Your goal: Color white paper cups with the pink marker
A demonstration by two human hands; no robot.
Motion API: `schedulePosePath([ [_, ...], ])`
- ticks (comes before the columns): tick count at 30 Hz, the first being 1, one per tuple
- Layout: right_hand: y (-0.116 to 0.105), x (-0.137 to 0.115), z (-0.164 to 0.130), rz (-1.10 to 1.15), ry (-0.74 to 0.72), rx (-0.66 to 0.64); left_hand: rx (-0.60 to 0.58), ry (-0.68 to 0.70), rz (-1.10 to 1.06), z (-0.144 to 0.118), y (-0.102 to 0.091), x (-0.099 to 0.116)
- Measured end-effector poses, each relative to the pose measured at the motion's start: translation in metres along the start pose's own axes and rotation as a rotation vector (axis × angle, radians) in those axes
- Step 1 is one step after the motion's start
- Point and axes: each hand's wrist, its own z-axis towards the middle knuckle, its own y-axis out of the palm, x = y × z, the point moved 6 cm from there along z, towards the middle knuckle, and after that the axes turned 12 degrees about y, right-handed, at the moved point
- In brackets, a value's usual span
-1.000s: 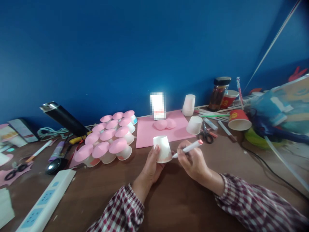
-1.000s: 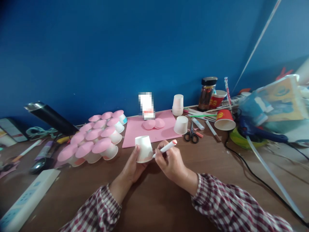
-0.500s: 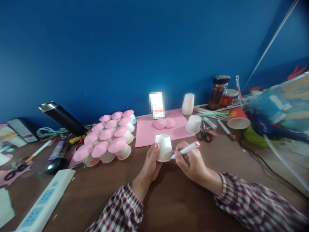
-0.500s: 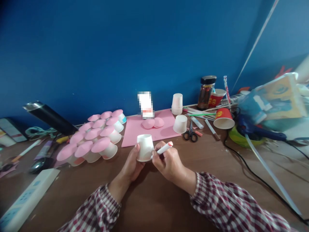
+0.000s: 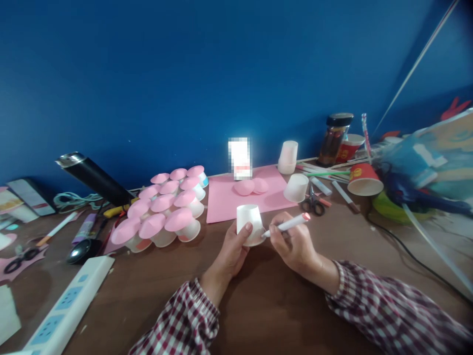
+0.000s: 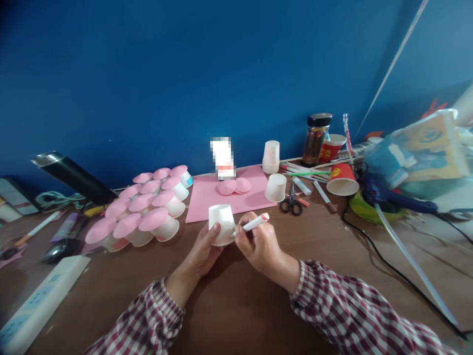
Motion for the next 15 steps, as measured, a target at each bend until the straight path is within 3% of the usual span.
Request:
schedulePosePath([
  [15,0.0056,0.0015,0.0041,0.036,0.067,-0.085,0.011,-0.004,-0.018,0.0,-0.0047,-0.0029],
])
